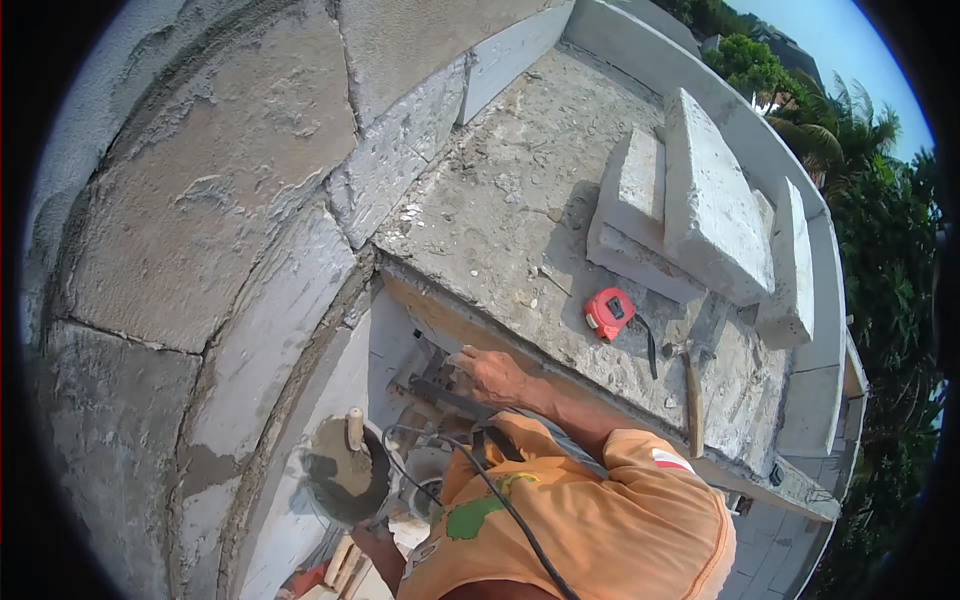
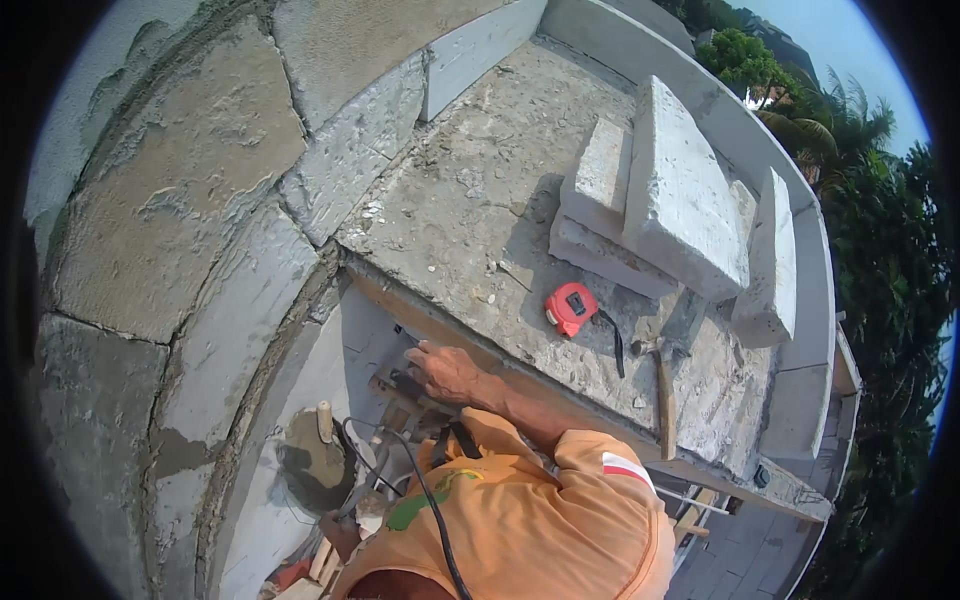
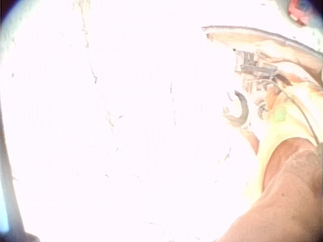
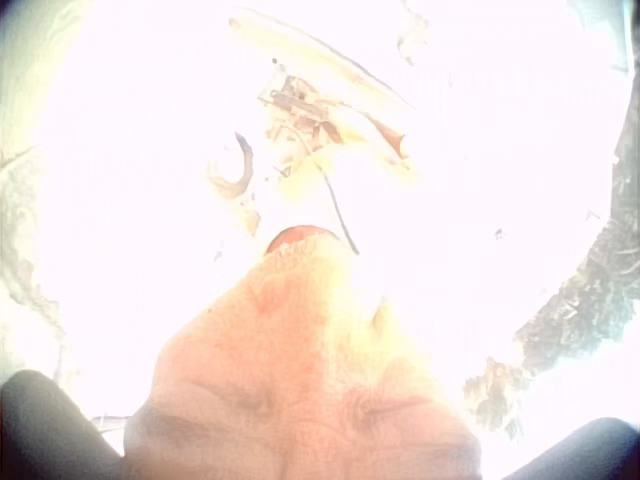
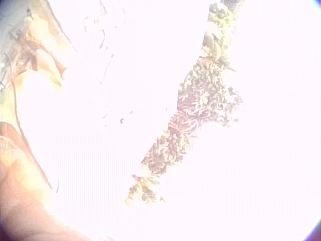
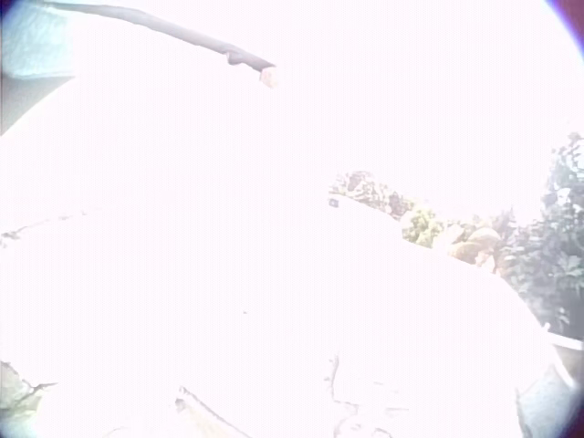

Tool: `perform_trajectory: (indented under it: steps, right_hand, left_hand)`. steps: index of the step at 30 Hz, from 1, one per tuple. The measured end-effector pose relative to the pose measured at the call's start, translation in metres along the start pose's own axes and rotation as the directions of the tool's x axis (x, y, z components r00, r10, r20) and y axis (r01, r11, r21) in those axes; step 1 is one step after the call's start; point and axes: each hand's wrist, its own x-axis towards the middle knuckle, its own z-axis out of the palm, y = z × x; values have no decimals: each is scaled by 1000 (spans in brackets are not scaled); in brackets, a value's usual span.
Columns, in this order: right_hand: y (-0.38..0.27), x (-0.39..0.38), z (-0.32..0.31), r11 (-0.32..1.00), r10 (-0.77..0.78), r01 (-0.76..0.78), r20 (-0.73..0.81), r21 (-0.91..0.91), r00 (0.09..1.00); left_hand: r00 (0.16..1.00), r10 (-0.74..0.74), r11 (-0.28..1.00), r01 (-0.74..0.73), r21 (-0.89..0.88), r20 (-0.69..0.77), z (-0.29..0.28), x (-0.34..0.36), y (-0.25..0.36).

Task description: The person applies mortar from a bucket onto the top edge of a concrete block wall using a trowel and then lifts and positions a concrete block onto the mortar bed.

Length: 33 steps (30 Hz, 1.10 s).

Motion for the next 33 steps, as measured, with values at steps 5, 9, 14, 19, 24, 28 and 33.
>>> perform_trajectory:
  steps: [5, 9, 14, 19, 24, 28, 33]
  right_hand:
    - [4, 7, -20, 999, -8, 2, -179, -34, 984]
    - [-18, 58, -35, 990, -116, 93, -230, -107, 966]
    - [-6, 78, -54, 984, -89, 47, -242, -173, 966]
    - [13, 60, -66, 967, -197, 67, -552, -246, 810]
    - [36, 41, -76, 941, -55, -187, -675, -281, 736]
    - [54, 40, -75, 891, 50, -352, -709, -286, 703]
    - [67, 40, -81, 897, 92, -358, -682, -260, 726]
  left_hand:
    - [837, 488, 846, -382, 372, -249, 8, 9, -34]
    - [897, -383, 642, 88, -761, -220, 10, -12, -51]
    - [924, 268, 933, -179, 313, -272, -3, -47, -39]
    - [953, 202, 948, -132, 289, -226, -14, -27, -22]
    - [966, 196, 942, -139, 304, -166, -21, -7, -12]
    - [968, 203, 940, -150, 307, -149, -22, 1, -6]
    - [965, 203, 943, -146, 299, -167, -10, 4, 3]
